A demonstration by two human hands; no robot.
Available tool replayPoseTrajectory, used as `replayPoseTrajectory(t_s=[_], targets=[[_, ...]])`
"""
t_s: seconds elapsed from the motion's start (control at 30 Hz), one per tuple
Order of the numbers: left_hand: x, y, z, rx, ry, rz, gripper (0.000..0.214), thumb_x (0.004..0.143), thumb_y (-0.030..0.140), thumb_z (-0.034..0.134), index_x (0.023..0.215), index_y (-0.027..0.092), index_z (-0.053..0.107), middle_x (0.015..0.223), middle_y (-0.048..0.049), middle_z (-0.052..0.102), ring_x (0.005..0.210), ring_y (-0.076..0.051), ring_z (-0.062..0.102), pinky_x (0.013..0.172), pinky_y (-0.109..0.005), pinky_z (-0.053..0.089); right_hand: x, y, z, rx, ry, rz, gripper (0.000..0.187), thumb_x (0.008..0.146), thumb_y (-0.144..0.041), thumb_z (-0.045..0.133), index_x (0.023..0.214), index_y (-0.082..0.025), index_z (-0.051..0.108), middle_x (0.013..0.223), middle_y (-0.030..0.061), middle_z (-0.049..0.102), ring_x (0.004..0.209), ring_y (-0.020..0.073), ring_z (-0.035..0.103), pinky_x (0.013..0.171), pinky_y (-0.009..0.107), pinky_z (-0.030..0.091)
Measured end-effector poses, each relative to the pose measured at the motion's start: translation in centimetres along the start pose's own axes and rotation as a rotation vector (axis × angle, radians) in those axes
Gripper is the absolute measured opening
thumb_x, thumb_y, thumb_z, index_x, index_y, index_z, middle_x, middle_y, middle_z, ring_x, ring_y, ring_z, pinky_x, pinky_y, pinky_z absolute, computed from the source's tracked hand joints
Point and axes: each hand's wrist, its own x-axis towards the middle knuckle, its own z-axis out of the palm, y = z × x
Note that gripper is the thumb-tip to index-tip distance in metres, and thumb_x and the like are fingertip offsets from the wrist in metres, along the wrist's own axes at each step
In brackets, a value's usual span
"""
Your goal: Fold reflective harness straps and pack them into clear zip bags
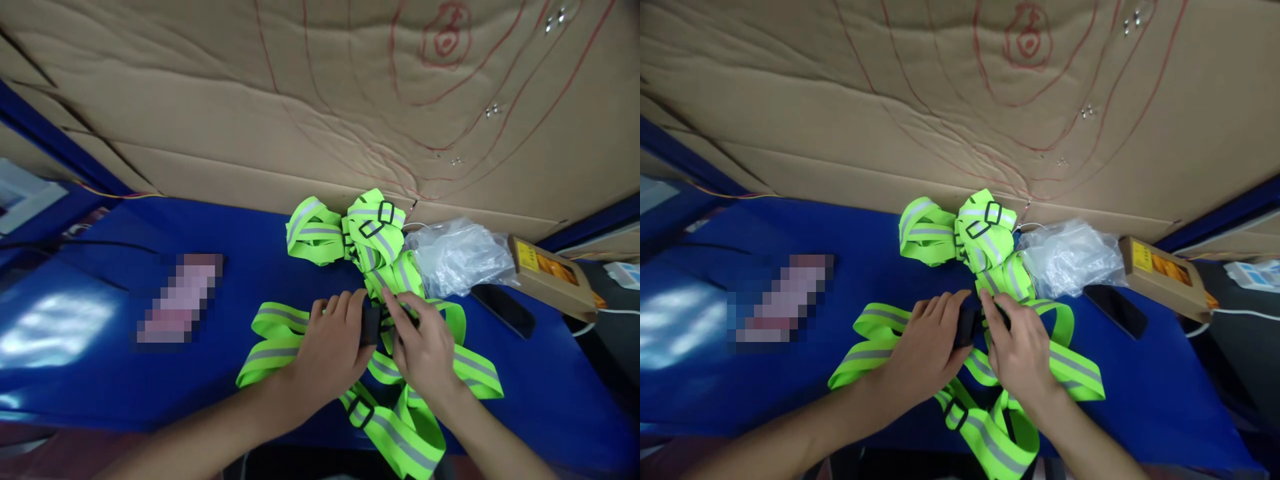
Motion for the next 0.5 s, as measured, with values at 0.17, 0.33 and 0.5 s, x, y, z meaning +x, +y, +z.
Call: replayPoseTrajectory(t_s=[0.17, 0.33, 0.5], targets=[[0.0, -0.3, 0.1, 0.059, 0.020, -0.058, 0.074, 0.091, 0.029, 0.058, 0.156, 0.009, 0.027, 0.133, -0.0193, 0.060, 0.119, -0.038, 0.058, 0.098, -0.055, 0.044, -0.2, 0.1, -0.2, 0.005, 0.073, 0.077, 0.081, 0.091, -0.005, 0.046, 0.166, -0.029, 0.028, 0.122, 0.0135, 0.057, 0.100, 0.0257, 0.060, 0.077, 0.037, 0.056], [-0.5, -0.3, 0.7, 0.006, 0.027, -0.024, 0.086, 0.093, 0.032, 0.053, 0.163, 0.008, 0.009, 0.130, -0.0190, 0.059, 0.115, -0.037, 0.058, 0.095, -0.054, 0.046, -0.4, -0.3, -0.2, 0.018, 0.042, 0.051, 0.081, 0.092, -0.007, 0.045, 0.168, -0.027, 0.023, 0.120, 0.0142, 0.056, 0.103, 0.0265, 0.060, 0.080, 0.039, 0.057], [-1.0, -0.4, 0.9, -0.070, 0.039, -0.002, 0.091, 0.094, 0.033, 0.053, 0.165, 0.010, 0.001, 0.125, -0.0176, 0.057, 0.113, -0.036, 0.055, 0.095, -0.055, 0.047, -0.5, -0.2, 0.2, -0.068, 0.031, 0.082, 0.084, 0.090, -0.004, 0.044, 0.168, -0.025, 0.021, 0.123, 0.0146, 0.058, 0.103, 0.0269, 0.061, 0.082, 0.039, 0.056]])
